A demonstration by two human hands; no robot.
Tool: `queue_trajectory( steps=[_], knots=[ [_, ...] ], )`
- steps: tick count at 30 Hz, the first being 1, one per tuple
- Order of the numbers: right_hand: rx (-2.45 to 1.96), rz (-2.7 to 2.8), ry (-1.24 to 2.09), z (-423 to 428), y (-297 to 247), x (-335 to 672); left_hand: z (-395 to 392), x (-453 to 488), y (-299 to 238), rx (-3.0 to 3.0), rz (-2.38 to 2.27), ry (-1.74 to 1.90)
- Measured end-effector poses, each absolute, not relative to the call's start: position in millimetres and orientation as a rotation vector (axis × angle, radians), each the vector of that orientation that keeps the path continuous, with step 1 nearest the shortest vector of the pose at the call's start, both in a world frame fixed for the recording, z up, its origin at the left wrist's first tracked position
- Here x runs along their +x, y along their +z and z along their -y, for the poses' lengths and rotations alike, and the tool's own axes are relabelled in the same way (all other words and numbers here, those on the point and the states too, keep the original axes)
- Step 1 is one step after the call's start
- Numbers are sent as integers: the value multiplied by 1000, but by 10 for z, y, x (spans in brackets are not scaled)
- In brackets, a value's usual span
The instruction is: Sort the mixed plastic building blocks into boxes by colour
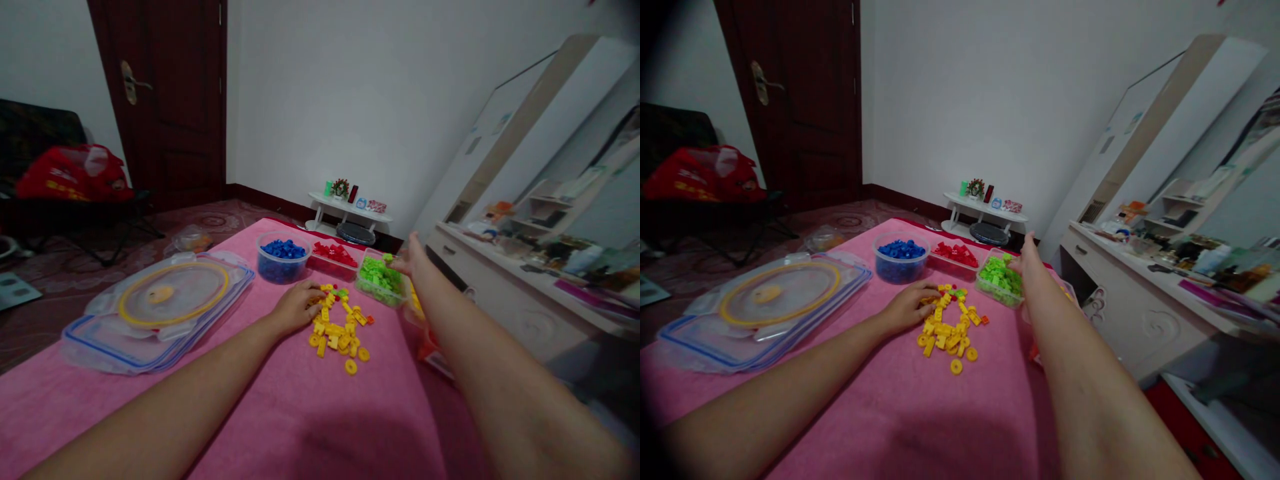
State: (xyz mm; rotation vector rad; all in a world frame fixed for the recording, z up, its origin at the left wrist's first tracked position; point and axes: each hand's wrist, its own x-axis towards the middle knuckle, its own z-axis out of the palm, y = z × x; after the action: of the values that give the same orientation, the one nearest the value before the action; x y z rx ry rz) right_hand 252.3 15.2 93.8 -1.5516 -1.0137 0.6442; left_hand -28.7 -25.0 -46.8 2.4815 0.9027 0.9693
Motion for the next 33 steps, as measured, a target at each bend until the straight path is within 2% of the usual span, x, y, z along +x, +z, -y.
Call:
queue_trajectory(
  steps=[3, 7, 16, 20, 25, 30, 33],
  knots=[
    [-1576, 726, 775, -124, 857, 2571, 255, -283, -474, 2467, -911, 970],
    [-1257, 748, 746, 150, 537, 2302, 273, -285, -444, 2431, -898, 1002],
    [-1479, 1629, 397, 477, -245, 1746, 288, -294, -377, 2293, -1043, 1033],
    [-1714, 1980, 130, 546, -236, 1694, 273, -302, -404, 2322, -1144, 1012],
    [-1861, 1915, -234, 611, -120, 1664, 250, -328, -406, 2292, -1211, 946],
    [-1631, 2089, -95, 490, -133, 1559, 248, -325, -400, 2246, -1241, 1129],
    [-1635, 2154, -17, 440, -153, 1524, 260, -311, -382, 2165, -1187, 1261]
  ],
)
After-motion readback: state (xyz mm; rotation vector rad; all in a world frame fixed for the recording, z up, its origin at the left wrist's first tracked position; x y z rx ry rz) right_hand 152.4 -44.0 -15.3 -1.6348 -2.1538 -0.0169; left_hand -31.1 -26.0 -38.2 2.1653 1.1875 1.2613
